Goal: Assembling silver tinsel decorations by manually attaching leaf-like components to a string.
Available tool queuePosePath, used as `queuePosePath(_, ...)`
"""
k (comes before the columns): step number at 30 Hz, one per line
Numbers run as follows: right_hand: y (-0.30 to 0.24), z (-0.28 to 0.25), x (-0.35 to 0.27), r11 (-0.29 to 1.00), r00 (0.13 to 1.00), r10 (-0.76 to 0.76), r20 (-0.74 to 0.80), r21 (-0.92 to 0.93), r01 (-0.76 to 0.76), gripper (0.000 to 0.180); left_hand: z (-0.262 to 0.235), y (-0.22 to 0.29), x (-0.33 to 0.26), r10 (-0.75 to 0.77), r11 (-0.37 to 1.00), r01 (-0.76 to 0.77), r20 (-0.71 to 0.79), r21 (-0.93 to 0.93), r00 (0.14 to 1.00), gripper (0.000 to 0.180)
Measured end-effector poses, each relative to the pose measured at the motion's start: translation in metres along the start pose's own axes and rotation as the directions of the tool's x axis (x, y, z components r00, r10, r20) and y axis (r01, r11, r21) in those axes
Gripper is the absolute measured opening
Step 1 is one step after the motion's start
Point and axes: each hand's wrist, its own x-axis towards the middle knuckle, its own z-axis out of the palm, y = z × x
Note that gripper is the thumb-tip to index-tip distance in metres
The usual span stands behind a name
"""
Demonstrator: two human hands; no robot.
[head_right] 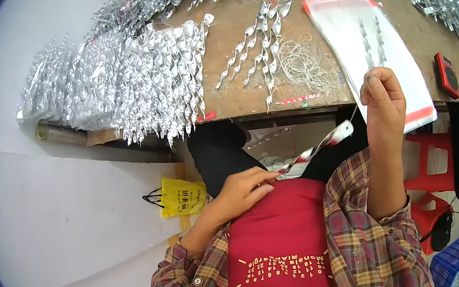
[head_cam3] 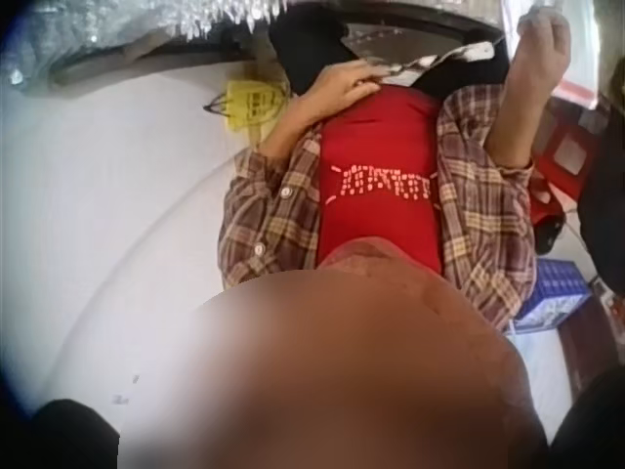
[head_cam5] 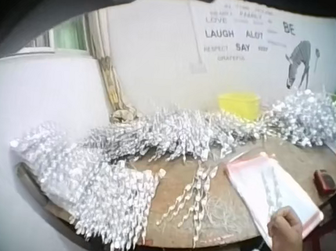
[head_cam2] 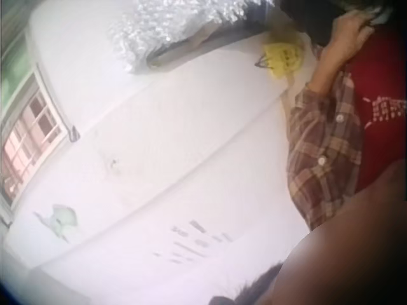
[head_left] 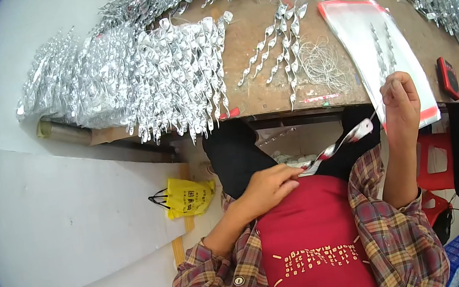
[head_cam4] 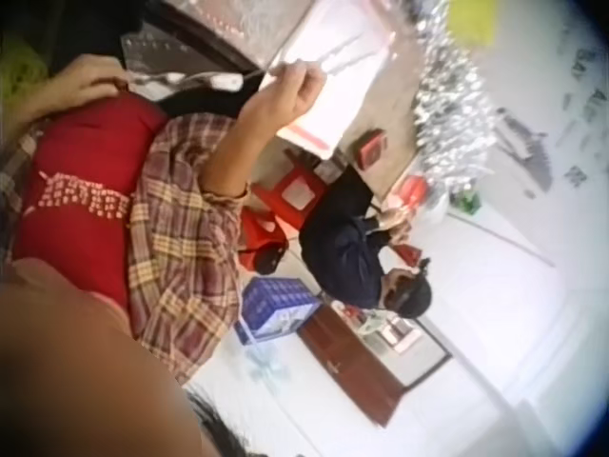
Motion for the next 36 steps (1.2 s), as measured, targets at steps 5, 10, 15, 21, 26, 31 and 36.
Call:
queuePosePath(5,-0.015,0.011,-0.001,0.987,0.989,0.111,0.098,0.102,-0.121,0.007,0.008,0.007,0.007,-0.122,0.988,0.099,-0.214,-0.115,0.969,0.039)
queuePosePath(10,-0.044,0.045,-0.024,0.94,0.844,0.313,0.436,-0.27,-0.209,0.007,-0.016,0.032,0.059,0.101,0.975,-0.182,-0.479,-0.126,0.872,0.044)
queuePosePath(15,-0.058,0.053,-0.023,0.992,0.886,0.12,0.448,-0.018,-0.126,0.009,0.007,0.016,0.079,0.277,0.912,-0.319,-0.186,-0.257,0.943,0.047)
queuePosePath(21,-0.065,0.04,-0.009,0.99,0.95,0.017,0.312,0.127,-0.059,0.015,0.032,0.033,0.076,0.135,0.753,-0.147,-0.067,-0.641,0.989,0.054)
queuePosePath(26,-0.07,0.056,-0.008,0.975,0.906,-0.013,0.423,0.206,-0.082,0.017,0.036,0.039,0.099,0.119,0.667,-0.117,-0.049,-0.735,0.992,0.058)
queuePosePath(31,-0.081,0.061,0.002,0.909,0.878,-0.016,0.478,0.373,-0.187,0.015,0.044,0.042,0.115,0.113,0.845,-0.239,-0.276,-0.479,0.954,0.05)
queuePosePath(36,-0.085,0.069,0.003,0.79,0.804,-0.018,0.595,0.502,-0.353,0.008,0.028,0.045,0.119,0.151,0.846,-0.21,-0.157,-0.491,0.976,0.042)
